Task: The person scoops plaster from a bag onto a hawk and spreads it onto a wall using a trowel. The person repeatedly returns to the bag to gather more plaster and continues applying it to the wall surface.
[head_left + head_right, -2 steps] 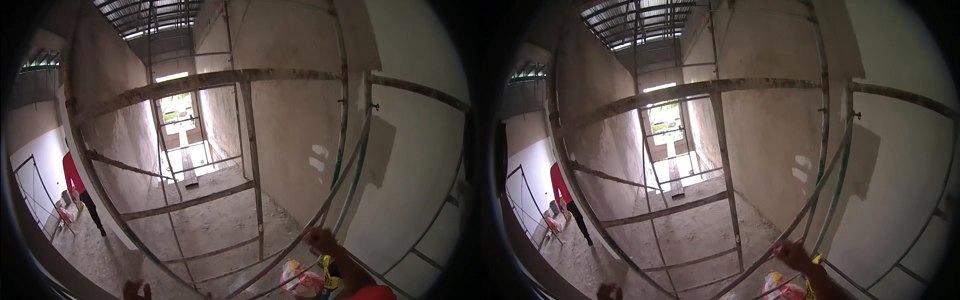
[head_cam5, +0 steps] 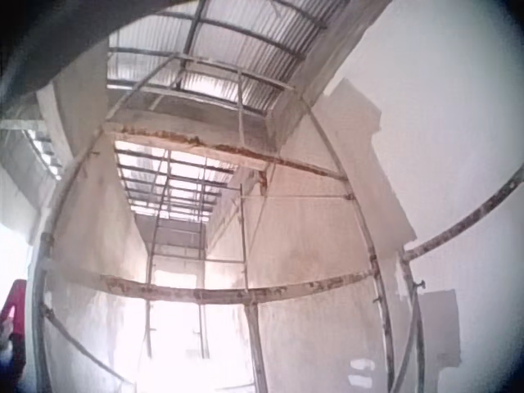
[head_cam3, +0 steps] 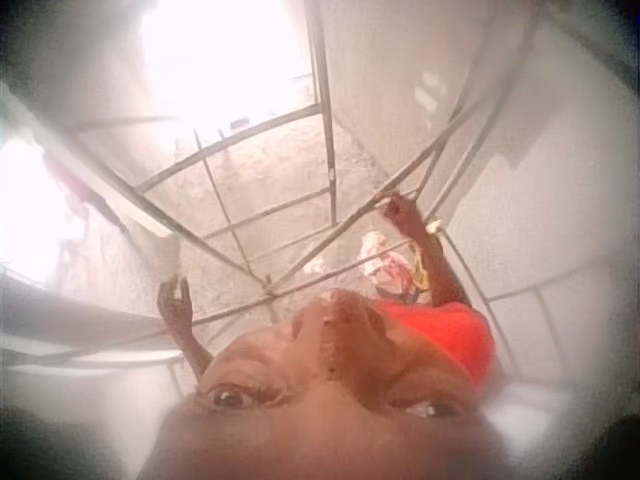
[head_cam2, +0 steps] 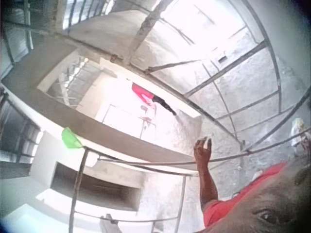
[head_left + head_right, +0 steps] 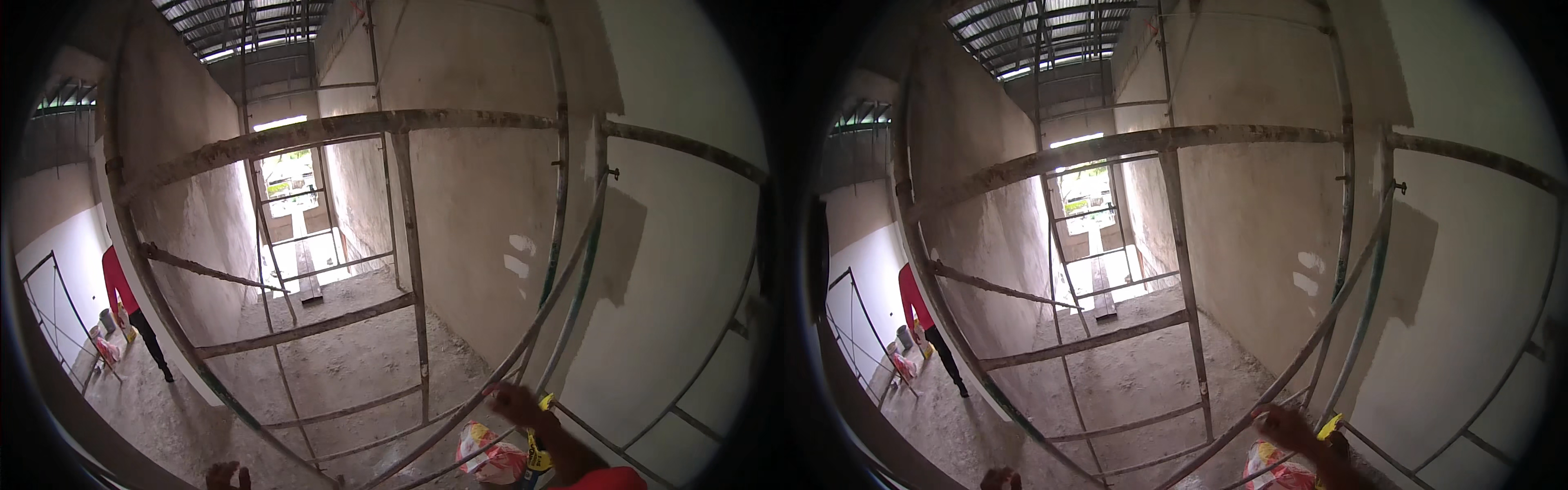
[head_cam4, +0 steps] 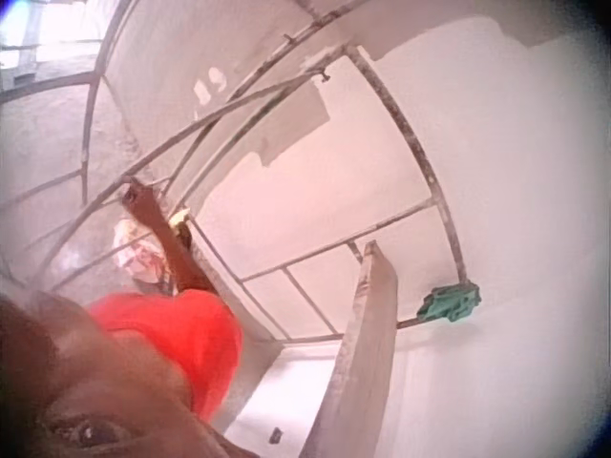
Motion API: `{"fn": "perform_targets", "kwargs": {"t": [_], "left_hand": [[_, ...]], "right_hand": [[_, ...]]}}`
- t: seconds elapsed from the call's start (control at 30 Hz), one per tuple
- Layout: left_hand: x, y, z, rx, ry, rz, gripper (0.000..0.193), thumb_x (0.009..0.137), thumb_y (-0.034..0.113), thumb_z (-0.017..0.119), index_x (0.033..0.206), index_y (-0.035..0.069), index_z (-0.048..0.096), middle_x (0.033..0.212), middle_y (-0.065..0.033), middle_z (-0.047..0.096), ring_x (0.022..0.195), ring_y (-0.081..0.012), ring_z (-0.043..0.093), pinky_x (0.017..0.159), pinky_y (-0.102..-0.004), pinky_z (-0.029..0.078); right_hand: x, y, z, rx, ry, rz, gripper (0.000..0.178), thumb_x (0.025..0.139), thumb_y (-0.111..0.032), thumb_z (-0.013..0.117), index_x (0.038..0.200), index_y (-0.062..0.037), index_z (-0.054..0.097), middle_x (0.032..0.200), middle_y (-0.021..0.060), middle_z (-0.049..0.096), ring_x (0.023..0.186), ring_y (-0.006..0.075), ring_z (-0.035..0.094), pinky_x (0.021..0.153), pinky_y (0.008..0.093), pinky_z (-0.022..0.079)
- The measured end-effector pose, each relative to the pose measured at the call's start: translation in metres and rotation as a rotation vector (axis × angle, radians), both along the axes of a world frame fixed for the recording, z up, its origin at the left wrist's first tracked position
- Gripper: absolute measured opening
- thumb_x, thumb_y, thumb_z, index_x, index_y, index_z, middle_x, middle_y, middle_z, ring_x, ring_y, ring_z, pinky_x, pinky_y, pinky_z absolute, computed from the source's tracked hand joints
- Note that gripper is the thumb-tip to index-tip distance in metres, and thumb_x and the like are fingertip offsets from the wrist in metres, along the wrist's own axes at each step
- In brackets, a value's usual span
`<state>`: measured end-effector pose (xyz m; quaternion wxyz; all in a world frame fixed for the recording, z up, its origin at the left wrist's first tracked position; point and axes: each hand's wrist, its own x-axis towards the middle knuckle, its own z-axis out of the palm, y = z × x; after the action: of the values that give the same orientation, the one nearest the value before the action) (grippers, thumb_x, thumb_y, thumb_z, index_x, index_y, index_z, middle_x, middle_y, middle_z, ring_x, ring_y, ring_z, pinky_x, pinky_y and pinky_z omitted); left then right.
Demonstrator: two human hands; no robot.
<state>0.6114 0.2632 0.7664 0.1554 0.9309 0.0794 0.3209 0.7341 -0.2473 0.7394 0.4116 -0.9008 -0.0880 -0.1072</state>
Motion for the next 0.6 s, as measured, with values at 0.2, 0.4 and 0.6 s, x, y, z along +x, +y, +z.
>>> {"fn": "perform_targets", "kwargs": {"t": [0.2,0.4,0.6], "left_hand": [[-0.013,0.029,-0.060,-0.137,0.145,0.077,0.025,0.081,0.023,0.061,0.090,0.000,0.064,0.085,-0.0173,0.063,0.081,-0.0330,0.060,0.072,-0.0394,0.047],[-0.006,0.060,-0.071,-0.111,0.188,0.060,0.025,0.079,0.023,0.063,0.092,0.002,0.065,0.082,-0.0177,0.063,0.077,-0.0332,0.060,0.069,-0.0386,0.047],[-0.015,0.065,-0.042,-0.106,0.469,0.015,0.029,0.080,0.024,0.060,0.099,0.002,0.063,0.086,-0.0184,0.063,0.076,-0.0322,0.061,0.067,-0.0392,0.047]], "right_hand": [[-0.023,0.059,-0.052,0.286,-0.050,0.035,0.033,0.077,-0.019,0.066,0.105,-0.0089,0.049,0.064,0.0006,0.053,0.059,0.0080,0.053,0.054,0.0254,0.043],[-0.014,0.071,-0.091,0.641,0.081,-0.103,0.028,0.081,-0.019,0.062,0.100,-0.0058,0.046,0.077,0.0025,0.051,0.072,0.0082,0.050,0.059,0.0253,0.044],[0.012,0.116,-0.066,1.161,0.133,-0.209,0.029,0.085,-0.031,0.058,0.092,-0.0064,0.046,0.080,0.0050,0.055,0.079,0.0153,0.057,0.063,0.0329,0.050]]}}
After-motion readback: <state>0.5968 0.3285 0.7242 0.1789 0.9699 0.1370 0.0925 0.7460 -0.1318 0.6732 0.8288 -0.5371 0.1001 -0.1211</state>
